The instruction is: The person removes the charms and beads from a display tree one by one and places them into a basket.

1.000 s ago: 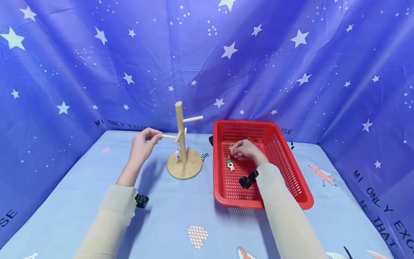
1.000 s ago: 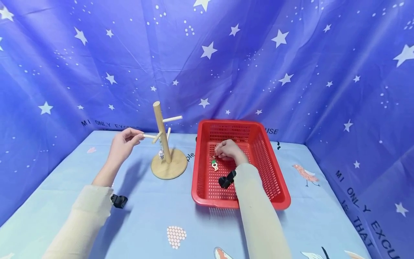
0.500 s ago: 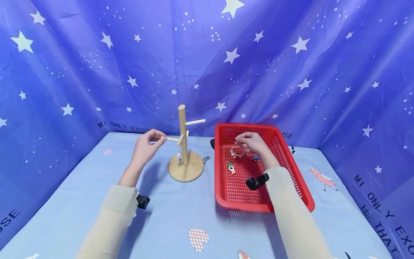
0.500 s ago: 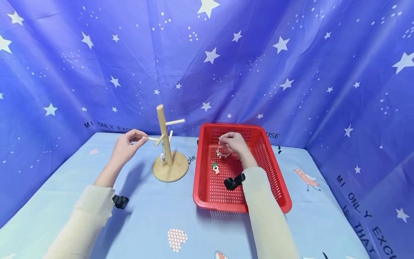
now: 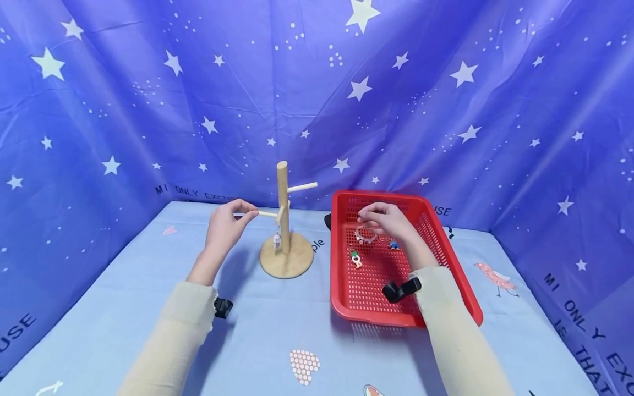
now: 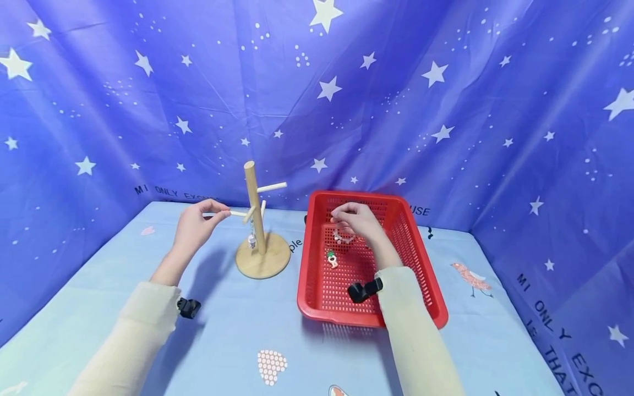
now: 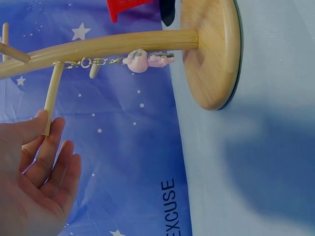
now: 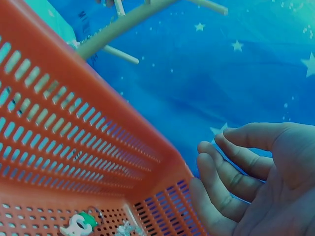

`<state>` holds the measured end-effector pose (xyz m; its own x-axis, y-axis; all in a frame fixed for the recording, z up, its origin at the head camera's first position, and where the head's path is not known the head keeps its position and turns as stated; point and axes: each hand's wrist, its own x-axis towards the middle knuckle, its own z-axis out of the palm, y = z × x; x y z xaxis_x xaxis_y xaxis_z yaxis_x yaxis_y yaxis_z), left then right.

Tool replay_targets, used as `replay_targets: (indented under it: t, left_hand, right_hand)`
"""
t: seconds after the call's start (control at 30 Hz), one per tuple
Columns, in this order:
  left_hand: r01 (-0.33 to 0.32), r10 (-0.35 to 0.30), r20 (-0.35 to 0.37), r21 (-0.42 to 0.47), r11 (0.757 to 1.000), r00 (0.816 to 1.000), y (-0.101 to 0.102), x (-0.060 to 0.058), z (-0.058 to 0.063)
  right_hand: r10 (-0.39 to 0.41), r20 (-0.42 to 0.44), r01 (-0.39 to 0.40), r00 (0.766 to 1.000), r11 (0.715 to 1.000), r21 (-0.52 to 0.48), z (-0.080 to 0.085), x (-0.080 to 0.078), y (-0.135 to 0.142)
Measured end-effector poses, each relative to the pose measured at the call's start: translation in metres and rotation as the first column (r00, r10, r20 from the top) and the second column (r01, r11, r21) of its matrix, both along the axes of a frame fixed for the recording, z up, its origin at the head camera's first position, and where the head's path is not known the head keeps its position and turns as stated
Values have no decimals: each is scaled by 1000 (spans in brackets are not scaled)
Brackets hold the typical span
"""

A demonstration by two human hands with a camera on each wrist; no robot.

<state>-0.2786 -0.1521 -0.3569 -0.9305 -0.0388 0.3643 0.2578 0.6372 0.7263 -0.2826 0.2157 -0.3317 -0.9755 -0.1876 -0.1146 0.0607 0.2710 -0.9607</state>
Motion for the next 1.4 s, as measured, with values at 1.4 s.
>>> replay_targets:
  t: [1.4]
  left_hand:
    - [80,-137,-135,-359,930,981,62,41,11]
  right_hand:
    - [223,-95,-215,970,973,79,-1,14,-84]
